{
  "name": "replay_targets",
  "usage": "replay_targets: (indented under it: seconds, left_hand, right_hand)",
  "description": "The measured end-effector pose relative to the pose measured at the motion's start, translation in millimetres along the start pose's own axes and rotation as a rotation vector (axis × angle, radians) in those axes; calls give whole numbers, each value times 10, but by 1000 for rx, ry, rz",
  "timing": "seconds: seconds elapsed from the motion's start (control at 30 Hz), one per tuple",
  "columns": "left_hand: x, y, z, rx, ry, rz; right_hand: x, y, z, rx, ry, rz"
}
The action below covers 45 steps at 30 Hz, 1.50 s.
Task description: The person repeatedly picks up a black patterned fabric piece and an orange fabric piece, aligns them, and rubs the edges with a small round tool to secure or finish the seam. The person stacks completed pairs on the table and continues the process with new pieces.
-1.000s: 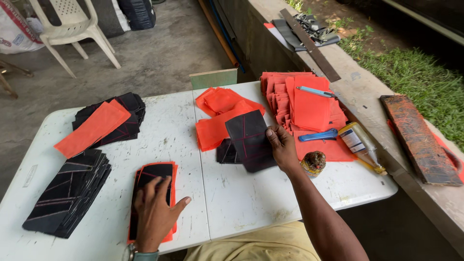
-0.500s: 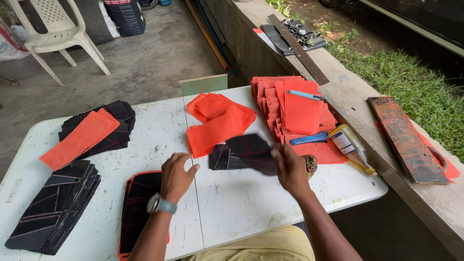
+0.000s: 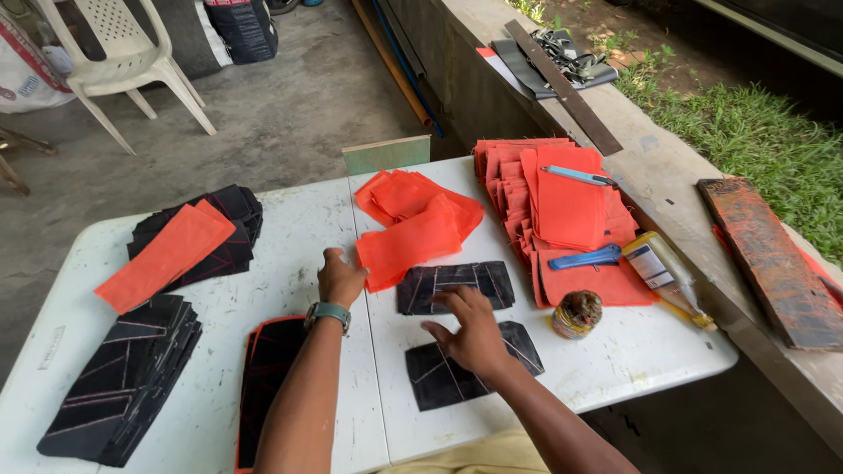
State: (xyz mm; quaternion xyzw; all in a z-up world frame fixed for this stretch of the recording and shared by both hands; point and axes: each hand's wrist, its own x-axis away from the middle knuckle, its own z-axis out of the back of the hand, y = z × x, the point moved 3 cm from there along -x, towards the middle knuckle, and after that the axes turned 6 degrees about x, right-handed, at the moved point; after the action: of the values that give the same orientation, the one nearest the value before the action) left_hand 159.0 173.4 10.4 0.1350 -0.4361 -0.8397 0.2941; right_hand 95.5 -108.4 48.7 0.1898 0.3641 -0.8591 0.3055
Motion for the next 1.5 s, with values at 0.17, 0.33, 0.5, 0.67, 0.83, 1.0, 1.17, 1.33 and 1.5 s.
replay_targets:
  seconds: [0.17, 0.33, 0.5, 0.67, 0.83, 1.0, 1.17, 1.33, 1.5]
  left_hand:
    - [-40, -80, 31, 305, -25, 65]
    - [-28, -111, 76, 710, -205, 202]
    - [-2, -129, 248, 745, -188, 168]
    - [-18, -236, 413, 678, -157, 107]
    - [-2, -319, 425, 627, -162, 16]
    - [55, -167, 194, 216, -93, -31]
    - [46, -68, -78, 62, -26, 11]
    - [-63, -25, -151, 365, -50, 13]
    - [-106, -37, -74, 642, -196, 170]
  right_hand:
    - [-570, -76, -538, 48, -75, -76]
    - [-782, -151, -922, 170, -159, -48]
    - [-952, -112, -1273, 285, -244, -36]
    - [-978, 177, -1409, 220, -209, -49]
    - [-887, 369, -1377, 106, -172, -63]
    - [-873, 221, -1217, 135, -163, 31]
    - [-826, 59, -1062, 180, -145, 9]
    - [-806, 111, -929, 199, -173, -44]
    - [-803, 134, -999, 187, -135, 12]
